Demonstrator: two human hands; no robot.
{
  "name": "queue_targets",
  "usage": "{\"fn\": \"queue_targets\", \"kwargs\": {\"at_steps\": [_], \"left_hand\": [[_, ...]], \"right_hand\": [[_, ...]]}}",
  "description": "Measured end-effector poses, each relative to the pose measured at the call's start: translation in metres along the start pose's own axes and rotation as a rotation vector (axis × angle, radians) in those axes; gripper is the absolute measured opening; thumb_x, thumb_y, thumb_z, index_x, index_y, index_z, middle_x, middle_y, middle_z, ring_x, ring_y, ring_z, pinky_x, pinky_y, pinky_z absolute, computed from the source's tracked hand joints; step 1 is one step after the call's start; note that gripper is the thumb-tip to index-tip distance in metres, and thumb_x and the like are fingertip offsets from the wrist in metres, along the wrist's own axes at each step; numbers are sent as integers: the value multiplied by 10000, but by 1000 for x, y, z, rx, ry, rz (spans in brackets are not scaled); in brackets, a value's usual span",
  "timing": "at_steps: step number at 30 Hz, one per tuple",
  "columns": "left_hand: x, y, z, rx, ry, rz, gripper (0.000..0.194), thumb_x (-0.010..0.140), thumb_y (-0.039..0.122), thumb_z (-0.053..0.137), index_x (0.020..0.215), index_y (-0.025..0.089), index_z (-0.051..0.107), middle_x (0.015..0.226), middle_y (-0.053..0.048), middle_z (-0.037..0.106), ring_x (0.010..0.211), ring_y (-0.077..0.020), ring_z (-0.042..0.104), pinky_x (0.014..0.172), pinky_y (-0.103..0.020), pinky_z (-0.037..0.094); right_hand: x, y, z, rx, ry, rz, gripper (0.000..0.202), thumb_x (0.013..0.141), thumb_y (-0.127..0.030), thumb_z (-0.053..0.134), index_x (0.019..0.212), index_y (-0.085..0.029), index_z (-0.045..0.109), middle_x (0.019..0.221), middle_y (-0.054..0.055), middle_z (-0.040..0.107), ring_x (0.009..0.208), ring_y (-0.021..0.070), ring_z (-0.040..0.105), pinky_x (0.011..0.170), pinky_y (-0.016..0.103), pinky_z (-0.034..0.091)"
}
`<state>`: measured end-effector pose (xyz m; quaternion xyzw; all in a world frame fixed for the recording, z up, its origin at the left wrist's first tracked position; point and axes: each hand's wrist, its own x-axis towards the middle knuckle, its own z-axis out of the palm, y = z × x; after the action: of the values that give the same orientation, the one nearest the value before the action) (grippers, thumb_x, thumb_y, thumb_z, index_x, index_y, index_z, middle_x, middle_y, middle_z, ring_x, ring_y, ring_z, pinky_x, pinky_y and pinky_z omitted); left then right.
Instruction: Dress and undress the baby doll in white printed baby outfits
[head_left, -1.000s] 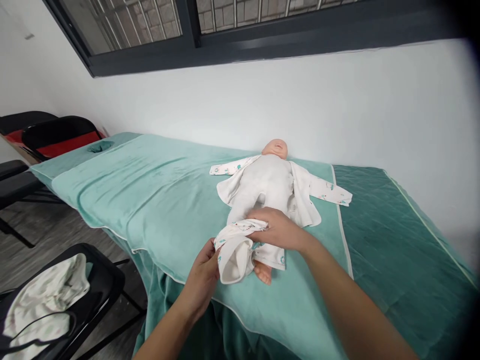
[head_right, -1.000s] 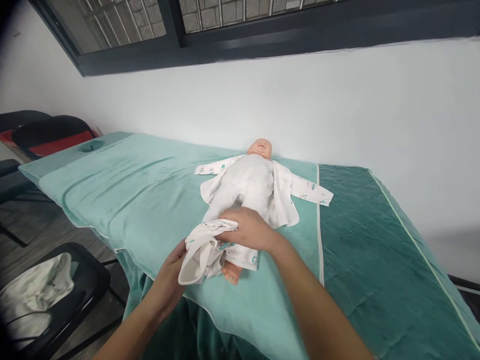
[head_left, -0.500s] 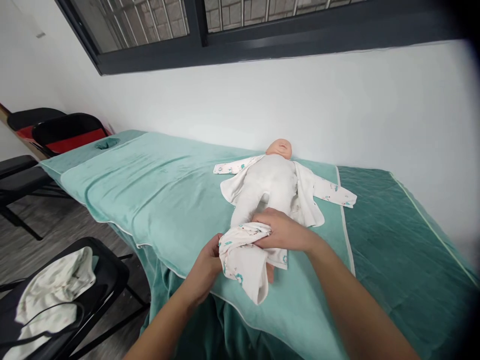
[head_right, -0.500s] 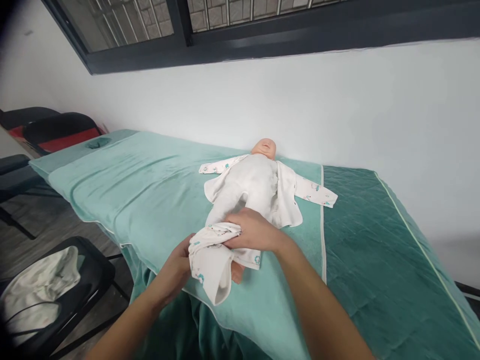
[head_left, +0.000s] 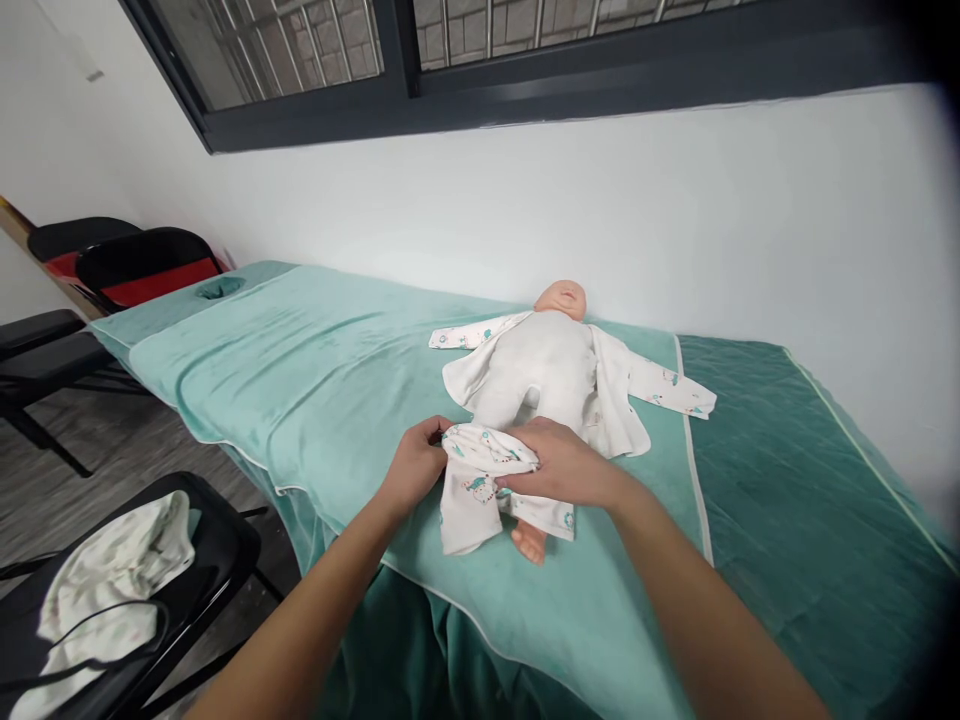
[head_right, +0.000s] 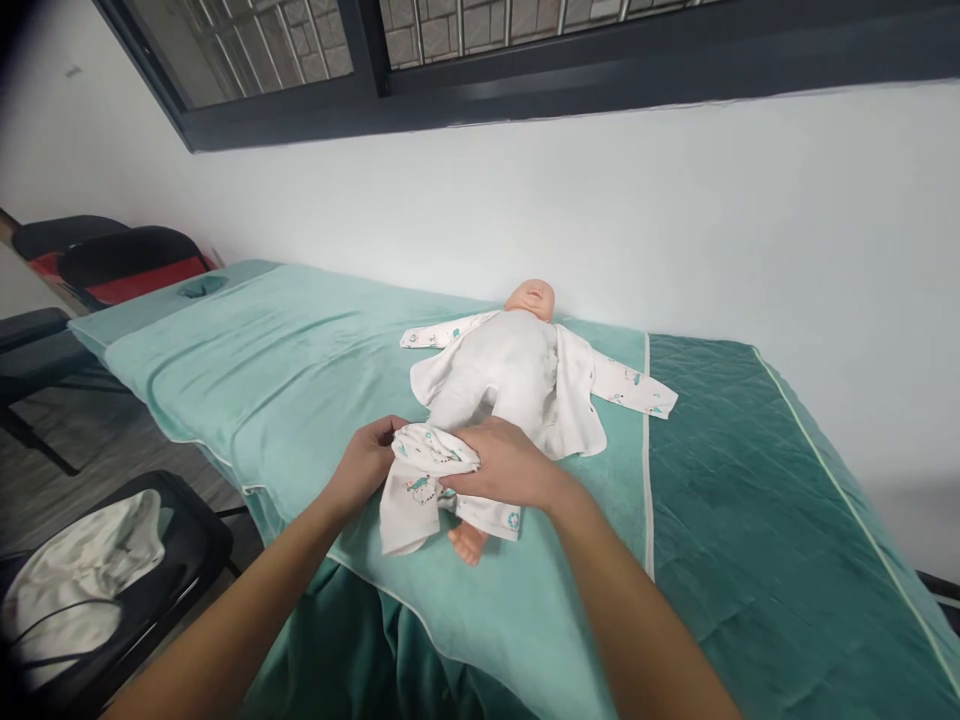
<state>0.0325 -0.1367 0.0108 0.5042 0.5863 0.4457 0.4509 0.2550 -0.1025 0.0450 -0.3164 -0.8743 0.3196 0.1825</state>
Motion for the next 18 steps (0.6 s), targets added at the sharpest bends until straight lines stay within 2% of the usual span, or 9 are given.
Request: {"fn": "queue_targets", "kwargs": {"at_steps": [5,9,14,18], "left_hand": [[14,-2,6,-81,0,-95,199,557,135,570,747,162,624,630,20,620,565,-126,545,523,-220,406],[29,0,11,-51,-2,-135,127,544,165,566,665,162,600,571,20,585,496,-112,499,485,-219,371],[49,3,13,-18,-35,-131,134,523,168,562,646,155,615,550,17,560,479,-115,487,495,-238,380],[56,0,15,-62,-8,-82,136,523,171,562,645,148,619,561,19,557,505,-120,491,507,-238,379]], "right_hand": [[1,1,3,-1,39,10,103,836,-345,625,828,-243,613,767,-49,649,705,142,560,613,253,333],[3,3,8,-20,122,103,80,835,-320,598,829,-240,592,778,-48,651,707,141,563,605,254,327],[8,7,12,22,238,174,80,811,-253,582,766,-221,523,726,-47,608,664,132,538,579,250,331],[8,6,12,20,225,176,93,841,-292,585,796,-225,540,748,-44,620,678,138,552,591,255,343]]}}
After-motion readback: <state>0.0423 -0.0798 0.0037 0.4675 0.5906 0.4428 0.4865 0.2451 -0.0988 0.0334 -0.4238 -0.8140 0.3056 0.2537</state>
